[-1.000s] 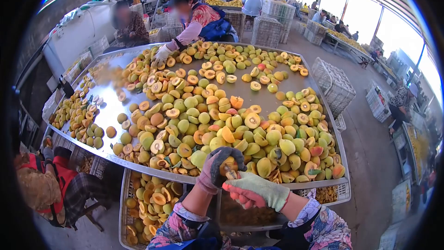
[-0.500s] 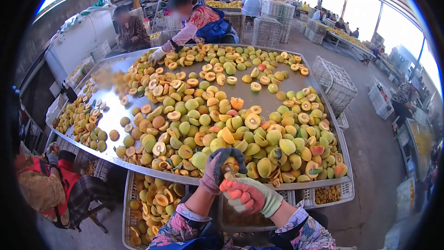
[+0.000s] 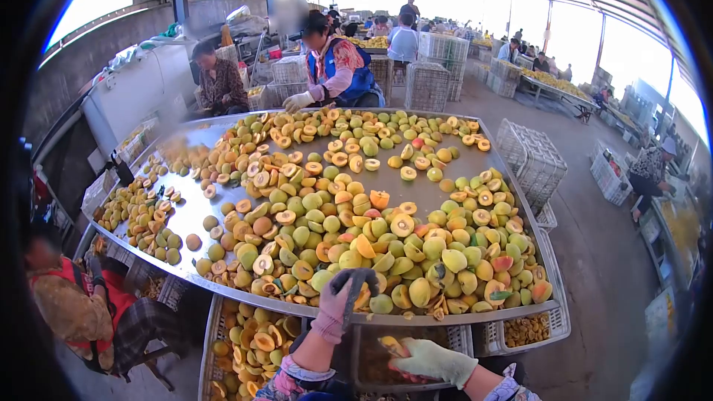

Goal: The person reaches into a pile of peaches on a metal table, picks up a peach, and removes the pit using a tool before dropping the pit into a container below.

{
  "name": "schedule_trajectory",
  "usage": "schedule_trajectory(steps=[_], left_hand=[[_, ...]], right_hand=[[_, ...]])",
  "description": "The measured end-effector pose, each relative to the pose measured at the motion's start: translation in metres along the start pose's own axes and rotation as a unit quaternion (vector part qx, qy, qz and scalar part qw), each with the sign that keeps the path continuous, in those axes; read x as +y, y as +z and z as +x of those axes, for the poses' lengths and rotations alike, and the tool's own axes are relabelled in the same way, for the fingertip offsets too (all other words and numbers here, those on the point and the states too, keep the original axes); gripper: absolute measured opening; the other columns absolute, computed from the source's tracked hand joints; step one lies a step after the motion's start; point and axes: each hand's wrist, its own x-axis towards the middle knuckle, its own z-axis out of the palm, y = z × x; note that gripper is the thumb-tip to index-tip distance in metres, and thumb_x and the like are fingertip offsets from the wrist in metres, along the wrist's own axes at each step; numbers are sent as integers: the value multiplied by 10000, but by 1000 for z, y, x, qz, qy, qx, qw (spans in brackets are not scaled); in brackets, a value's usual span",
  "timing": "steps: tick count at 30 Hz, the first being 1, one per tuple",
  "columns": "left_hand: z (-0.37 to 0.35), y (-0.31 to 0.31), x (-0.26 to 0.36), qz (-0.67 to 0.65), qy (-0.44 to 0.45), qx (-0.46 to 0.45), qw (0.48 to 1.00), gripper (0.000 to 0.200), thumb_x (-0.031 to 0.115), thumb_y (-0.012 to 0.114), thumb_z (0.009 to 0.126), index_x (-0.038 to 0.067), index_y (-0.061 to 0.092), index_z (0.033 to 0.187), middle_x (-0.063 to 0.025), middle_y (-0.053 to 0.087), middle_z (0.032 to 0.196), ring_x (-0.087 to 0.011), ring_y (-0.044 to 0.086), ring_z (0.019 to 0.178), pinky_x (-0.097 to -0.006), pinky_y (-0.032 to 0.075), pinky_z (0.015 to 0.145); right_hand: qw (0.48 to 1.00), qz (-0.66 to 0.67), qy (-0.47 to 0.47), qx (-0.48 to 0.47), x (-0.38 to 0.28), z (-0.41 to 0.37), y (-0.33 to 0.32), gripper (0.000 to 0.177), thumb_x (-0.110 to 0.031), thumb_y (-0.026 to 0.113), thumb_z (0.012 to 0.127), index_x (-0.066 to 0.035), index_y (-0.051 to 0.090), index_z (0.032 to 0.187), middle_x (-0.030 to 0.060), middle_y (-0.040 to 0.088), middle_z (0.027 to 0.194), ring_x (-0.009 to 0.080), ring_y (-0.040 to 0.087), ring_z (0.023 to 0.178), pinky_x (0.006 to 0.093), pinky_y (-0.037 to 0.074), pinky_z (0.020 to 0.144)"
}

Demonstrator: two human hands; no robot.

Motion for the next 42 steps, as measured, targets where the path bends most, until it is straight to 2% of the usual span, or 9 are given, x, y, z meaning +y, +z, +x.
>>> schedule_trajectory(steps=[2,13,20,26,28,32,36,38,42], left_hand=[[-11,-24,12,108,13,46,993,217,57,575,958,-34,644,1143,-78,705,1044,-135,658,871,-252,520,785],[-82,-120,64,694,103,233,673,317,194,724,816,91,675,1111,-120,676,1095,-331,593,1095,-417,424,1005],[-6,10,49,493,187,19,850,288,147,686,850,68,663,1125,-152,663,1105,-336,614,1060,-397,480,937],[69,10,-30,169,160,104,967,196,86,600,963,5,663,1130,-53,695,990,-121,655,784,-247,516,730],[66,17,-18,91,171,128,973,202,95,573,986,-12,652,1137,-50,687,1015,-116,653,754,-233,513,701],[73,-2,-28,94,227,185,952,210,99,551,995,-15,642,1146,-64,676,1031,-112,645,743,-236,515,690],[71,4,-36,203,219,122,946,258,-15,581,877,-35,615,1131,-187,653,1112,-318,647,1016,-378,511,904],[77,10,-19,312,360,106,873,196,12,597,920,-25,640,1108,-131,670,1077,-236,667,926,-320,530,822],[73,8,-4,294,317,110,895,228,4,617,897,-7,644,1124,-158,673,1109,-290,649,1029,-347,509,897]], right_hand=[[955,-277,79,70,38,7,14,417,-360,557,894,-15,547,1128,234,694,935,398,682,907,508,524,808],[967,-180,0,181,62,-4,13,416,-374,596,870,-32,512,1091,236,682,870,419,664,878,500,521,752],[945,-92,-109,294,6,-30,-14,372,-356,640,869,-29,513,993,230,646,783,416,651,830,490,502,739],[957,25,-65,281,-34,-40,-75,334,-268,701,858,-6,497,825,173,582,682,342,643,669,402,498,636],[934,-73,-142,320,-30,-12,-101,311,-259,673,871,5,516,824,118,615,640,200,643,555,346,494,546],[961,-42,-41,271,-59,33,-165,254,-223,634,851,14,545,848,113,630,603,202,630,497,325,498,492],[955,-98,-22,279,-65,125,-208,277,-238,654,835,12,537,846,129,640,624,208,637,508,317,519,501],[962,-106,-12,251,-61,169,-218,275,-232,686,833,11,559,859,109,639,634,183,623,505,308,503,472],[974,-142,-43,171,-29,240,-231,309,-256,732,840,-24,585,982,86,661,655,192,600,471,315,489,432]])
